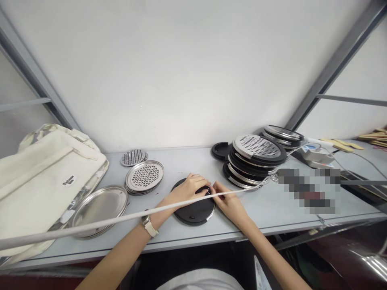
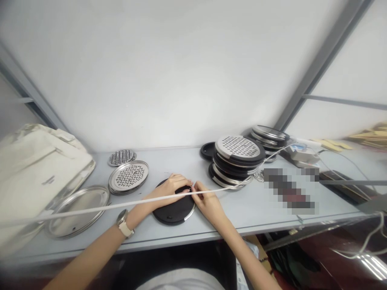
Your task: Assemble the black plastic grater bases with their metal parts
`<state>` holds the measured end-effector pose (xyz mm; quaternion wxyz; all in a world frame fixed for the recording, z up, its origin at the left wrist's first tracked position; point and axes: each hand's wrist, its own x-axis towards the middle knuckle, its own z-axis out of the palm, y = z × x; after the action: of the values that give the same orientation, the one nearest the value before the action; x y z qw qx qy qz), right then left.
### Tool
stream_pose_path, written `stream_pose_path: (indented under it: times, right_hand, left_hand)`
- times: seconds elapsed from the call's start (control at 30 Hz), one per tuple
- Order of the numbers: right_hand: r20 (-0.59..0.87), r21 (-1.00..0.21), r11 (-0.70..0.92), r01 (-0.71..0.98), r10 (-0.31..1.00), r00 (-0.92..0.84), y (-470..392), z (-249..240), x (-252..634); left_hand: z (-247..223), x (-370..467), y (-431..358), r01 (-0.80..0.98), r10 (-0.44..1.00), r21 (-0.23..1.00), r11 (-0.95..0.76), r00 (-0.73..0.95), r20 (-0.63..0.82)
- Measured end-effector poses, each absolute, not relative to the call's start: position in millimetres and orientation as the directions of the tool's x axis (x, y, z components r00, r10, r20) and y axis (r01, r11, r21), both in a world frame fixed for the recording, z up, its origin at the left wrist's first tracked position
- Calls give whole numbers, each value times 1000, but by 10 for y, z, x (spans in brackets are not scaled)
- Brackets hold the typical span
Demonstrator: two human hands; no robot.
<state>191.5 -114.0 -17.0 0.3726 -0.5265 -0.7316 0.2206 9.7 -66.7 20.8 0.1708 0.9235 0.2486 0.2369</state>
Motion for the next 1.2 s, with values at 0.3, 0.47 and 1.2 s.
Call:
stream_pose_path:
  times: [0.3,0.47,1.2]
  right_hand:
    - [324,-701,351,620,932,-161,-1149,-131,1905]
    - [332,-702,362,613,928,-168,-1170,-90,1891]
    - [319,-664,313,680,940,-121,-1190,-119,1892]
  left_hand:
    - [216,87,-660,364,534,446,-818,769,351]
    - [183,89,-653,368,520,410,-835,772,366]
    - [178,91,-655,369,532,429,-824,766,362]
